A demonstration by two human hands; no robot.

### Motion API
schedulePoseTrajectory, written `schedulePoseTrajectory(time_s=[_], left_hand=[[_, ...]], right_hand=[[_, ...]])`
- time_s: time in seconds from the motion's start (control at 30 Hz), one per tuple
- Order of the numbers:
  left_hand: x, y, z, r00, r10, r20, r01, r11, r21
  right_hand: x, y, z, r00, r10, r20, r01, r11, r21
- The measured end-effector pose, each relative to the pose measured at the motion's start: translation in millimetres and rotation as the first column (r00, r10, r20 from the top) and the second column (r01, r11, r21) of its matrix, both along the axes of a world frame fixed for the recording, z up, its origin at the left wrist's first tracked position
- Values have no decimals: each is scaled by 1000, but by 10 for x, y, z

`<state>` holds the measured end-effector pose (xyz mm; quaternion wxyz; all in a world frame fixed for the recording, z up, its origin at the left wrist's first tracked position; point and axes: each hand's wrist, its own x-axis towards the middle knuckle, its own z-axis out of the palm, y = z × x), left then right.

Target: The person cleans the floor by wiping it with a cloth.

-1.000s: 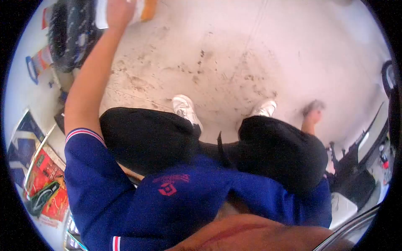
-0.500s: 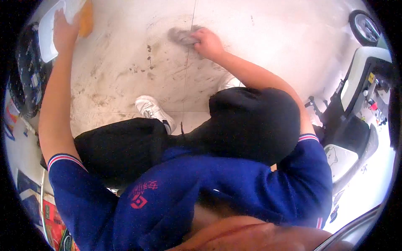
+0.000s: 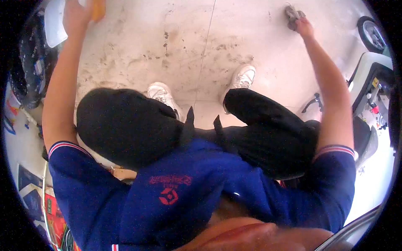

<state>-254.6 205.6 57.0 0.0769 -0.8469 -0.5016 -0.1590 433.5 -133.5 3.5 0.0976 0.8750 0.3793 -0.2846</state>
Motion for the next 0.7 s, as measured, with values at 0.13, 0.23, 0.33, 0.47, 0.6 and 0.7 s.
schedulePoseTrajectory(time_s=[0.13,0.23,0.33,0.47,0.6,0.7], left_hand=[[-85,75,-44,998,9,56,-11,999,36],[39,0,35,991,111,69,-108,993,-45],[48,-24,94,983,174,53,-167,980,-111],[43,10,49,984,157,82,-153,986,-60],[-99,80,-46,987,139,76,-139,990,-8],[-95,60,-95,983,119,138,-120,993,0]], right_hand=[[-902,-448,-974,978,-40,206,-23,955,296],[-2482,-133,-714,956,-198,218,136,952,273],[-3679,194,-559,994,-92,66,59,919,390],[-4917,669,-153,952,288,-106,-223,887,404],[-4635,881,-431,895,442,-58,-381,826,415],[-3690,695,-113,950,312,6,-292,884,366]])
